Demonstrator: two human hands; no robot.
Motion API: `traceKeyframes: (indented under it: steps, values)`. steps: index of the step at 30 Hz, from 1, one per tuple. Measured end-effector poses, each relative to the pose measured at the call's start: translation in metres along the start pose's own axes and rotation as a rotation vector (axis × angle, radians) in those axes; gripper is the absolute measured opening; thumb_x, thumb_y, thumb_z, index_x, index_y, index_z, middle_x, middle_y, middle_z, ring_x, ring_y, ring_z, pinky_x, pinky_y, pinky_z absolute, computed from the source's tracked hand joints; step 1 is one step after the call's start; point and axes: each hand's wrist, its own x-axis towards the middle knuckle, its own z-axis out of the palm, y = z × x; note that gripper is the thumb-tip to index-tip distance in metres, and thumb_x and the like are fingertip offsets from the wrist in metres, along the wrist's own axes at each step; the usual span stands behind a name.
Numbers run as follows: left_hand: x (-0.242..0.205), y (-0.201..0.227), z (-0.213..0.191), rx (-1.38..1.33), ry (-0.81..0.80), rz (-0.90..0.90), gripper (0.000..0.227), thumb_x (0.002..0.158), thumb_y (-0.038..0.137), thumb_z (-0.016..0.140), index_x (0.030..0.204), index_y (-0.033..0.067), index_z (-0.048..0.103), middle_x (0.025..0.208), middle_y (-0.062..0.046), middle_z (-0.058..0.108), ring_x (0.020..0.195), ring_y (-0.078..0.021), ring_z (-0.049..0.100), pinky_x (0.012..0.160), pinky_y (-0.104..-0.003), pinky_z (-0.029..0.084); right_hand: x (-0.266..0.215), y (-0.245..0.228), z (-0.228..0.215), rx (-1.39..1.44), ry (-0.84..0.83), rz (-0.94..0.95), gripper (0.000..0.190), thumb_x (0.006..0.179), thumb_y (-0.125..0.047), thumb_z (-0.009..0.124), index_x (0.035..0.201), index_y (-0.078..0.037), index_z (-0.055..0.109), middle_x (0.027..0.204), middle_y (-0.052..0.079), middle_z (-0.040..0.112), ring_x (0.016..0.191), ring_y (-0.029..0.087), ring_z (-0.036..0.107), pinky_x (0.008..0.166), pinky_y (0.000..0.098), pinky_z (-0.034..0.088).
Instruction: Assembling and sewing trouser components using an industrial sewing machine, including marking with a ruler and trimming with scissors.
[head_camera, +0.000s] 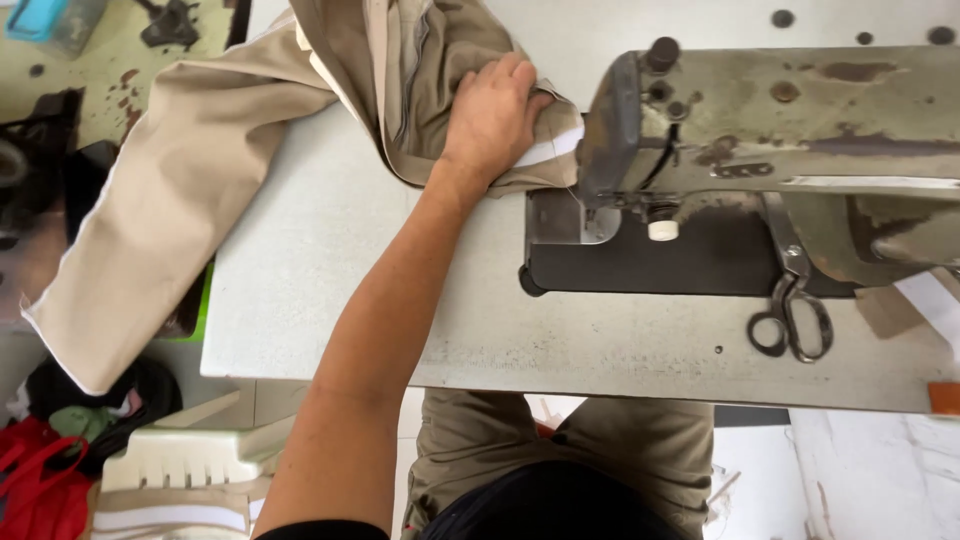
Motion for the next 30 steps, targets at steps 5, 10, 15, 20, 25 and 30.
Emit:
traceKeyframes:
  steps: [5, 10, 15, 20, 25, 30]
  values:
    - [-0.045, -0.038, -0.029, -0.129, 0.198, -0.210, 0.020, 0.101, 0.021, 0.061, 0.095, 0.0041, 0.054, 0.088, -0.015, 0.062, 0.071, -0.0375, 0.060, 0.061, -0.054, 0.049, 0.025, -0.041, 0.115, 0.111, 0.011, -0.057, 0.029, 0.092, 0.013, 0.059, 0.116, 0.007, 0.073, 0.118, 0.024, 0.071, 0.104, 0.033, 0.069, 0.097, 0.0423, 0.057]
    - [-0.084, -0.045, -0.050, -0.244, 0.318, -0.301, 0.018, 0.101, 0.020, 0.054, 0.092, 0.0065, 0.047, 0.091, -0.013, 0.056, 0.078, -0.0372, 0.057, 0.066, -0.052, 0.046, 0.059, -0.042, 0.216, -0.038, -0.277, 0.189, 0.046, 0.102, -0.031, 0.058, 0.137, -0.001, 0.059, 0.133, 0.012, 0.059, 0.084, 0.027, 0.070, 0.055, 0.0462, 0.055]
    - [-0.096, -0.059, -0.034, -0.186, 0.285, -0.360, 0.024, 0.100, 0.039, 0.061, 0.096, 0.0169, 0.054, 0.085, -0.009, 0.058, 0.084, -0.0390, 0.068, 0.071, -0.053, 0.055, 0.066, -0.019, 0.263, -0.017, -0.045, 0.158, 0.026, 0.098, -0.026, 0.073, 0.079, -0.011, 0.064, 0.068, 0.003, 0.059, 0.060, 0.030, 0.066, 0.050, 0.0381, 0.049]
    - [-0.087, -0.113, 0.018, -0.112, 0.374, -0.371, 0.016, 0.098, 0.021, 0.068, 0.093, 0.0074, 0.061, 0.079, -0.019, 0.062, 0.082, -0.0470, 0.066, 0.074, -0.055, 0.053, 0.058, 0.000, 0.268, 0.176, 0.156, 0.147, 0.039, 0.080, -0.009, 0.070, 0.054, -0.017, 0.041, 0.045, -0.001, 0.044, 0.044, 0.022, 0.053, 0.046, 0.0255, 0.041]
    - [-0.093, -0.080, -0.020, -0.046, 0.423, -0.324, 0.014, 0.094, 0.019, 0.071, 0.094, 0.0052, 0.066, 0.082, -0.019, 0.064, 0.084, -0.0446, 0.066, 0.077, -0.053, 0.051, 0.025, 0.008, 0.196, 0.076, 0.090, 0.082, 0.027, 0.088, -0.020, 0.078, 0.072, -0.016, 0.056, 0.066, 0.004, 0.058, 0.064, 0.029, 0.064, 0.057, 0.0358, 0.050]
    - [-0.143, 0.021, -0.046, -0.149, 0.293, -0.391, 0.023, 0.089, 0.030, 0.073, 0.107, 0.0159, 0.066, 0.099, -0.006, 0.064, 0.098, -0.0319, 0.064, 0.085, -0.048, 0.048, -0.007, -0.016, 0.134, 0.054, -0.014, 0.222, 0.019, 0.095, -0.010, 0.077, 0.114, -0.014, 0.078, 0.105, 0.004, 0.072, 0.087, 0.022, 0.071, 0.068, 0.0298, 0.056]
